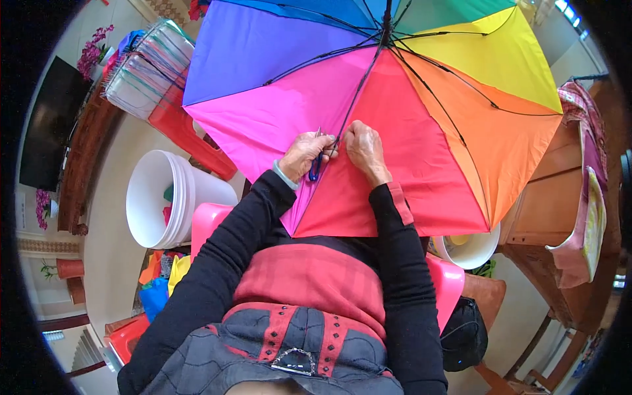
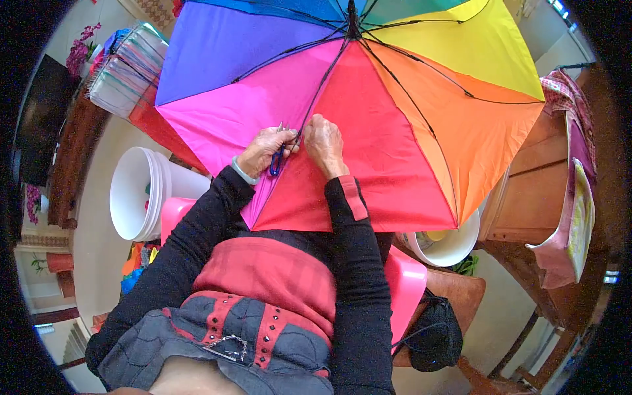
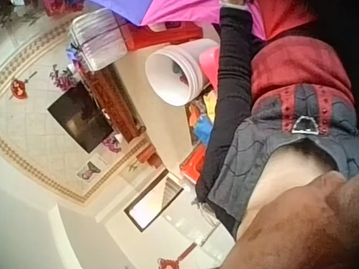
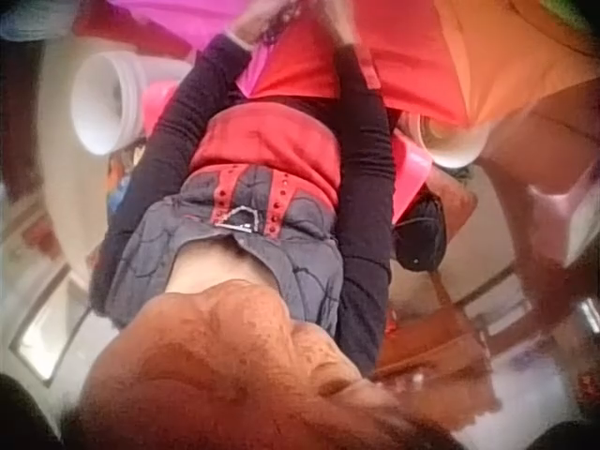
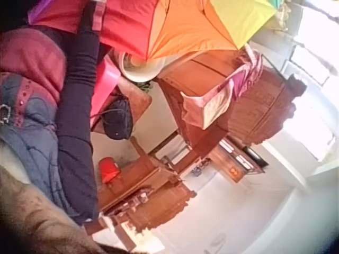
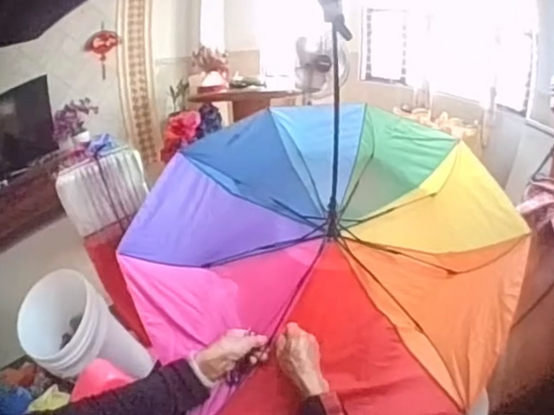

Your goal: Sewing the fabric of a colorful umbrella back onto its metal ribs.

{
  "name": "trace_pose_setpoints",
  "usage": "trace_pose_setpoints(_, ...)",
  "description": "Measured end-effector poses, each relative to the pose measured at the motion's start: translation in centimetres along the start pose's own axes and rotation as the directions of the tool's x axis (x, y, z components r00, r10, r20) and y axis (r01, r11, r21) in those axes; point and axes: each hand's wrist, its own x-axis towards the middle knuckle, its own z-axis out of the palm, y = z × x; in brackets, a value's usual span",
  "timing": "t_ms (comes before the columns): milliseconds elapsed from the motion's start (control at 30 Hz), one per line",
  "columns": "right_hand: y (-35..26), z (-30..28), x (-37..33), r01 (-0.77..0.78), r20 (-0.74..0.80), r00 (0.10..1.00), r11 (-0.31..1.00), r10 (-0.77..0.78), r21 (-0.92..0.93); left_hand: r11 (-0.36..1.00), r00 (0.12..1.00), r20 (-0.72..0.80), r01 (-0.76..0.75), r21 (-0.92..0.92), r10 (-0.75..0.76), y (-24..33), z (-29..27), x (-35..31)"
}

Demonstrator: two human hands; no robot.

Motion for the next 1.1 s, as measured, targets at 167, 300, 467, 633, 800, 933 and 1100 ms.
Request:
trace_pose_setpoints(167, -0.2, -0.5, -0.3, -0.292, 0.334, 0.898, 0.956, 0.286, -0.033, 0.995, 0.997, -0.038, 0.056, -0.079, -0.060, -0.3, -0.1, 0.0)
trace_pose_setpoints(300, -2.1, -0.5, -0.8, -0.581, 0.441, 0.789, 0.754, 0.428, 0.306, 0.998, 1.000, -0.018, -0.006, -0.059, 0.005, -0.7, -1.0, -0.1)
trace_pose_setpoints(467, 1.3, 1.6, -0.7, -0.258, 0.263, 0.940, 0.956, 0.215, 0.138, 0.999, 0.997, -0.076, -0.027, -0.029, 0.025, -0.6, 0.0, -0.3)
trace_pose_setpoints(633, -0.1, -4.1, 0.3, -0.073, 0.119, 0.988, 0.979, 0.097, -0.192, 0.997, 0.979, -0.189, -0.083, -0.001, 0.081, -0.6, 0.4, -1.2)
trace_pose_setpoints(800, -8.6, -10.6, 0.0, -0.453, 0.287, 0.873, 0.439, 0.394, 0.776, 0.996, 0.985, -0.148, -0.091, 0.025, 0.093, -0.3, -0.1, -2.3)
trace_pose_setpoints(933, -9.2, -12.4, -1.9, -0.280, 0.146, 0.952, 0.572, 0.269, 0.771, 0.962, 0.991, -0.020, -0.124, 0.245, 0.133, 1.1, -0.5, -2.7)
trace_pose_setpoints(1100, -8.7, -12.7, -3.7, -0.170, 0.046, 0.982, 0.747, 0.184, 0.643, 0.948, 0.979, -0.169, -0.056, 0.314, 0.114, 2.2, -0.5, -3.2)
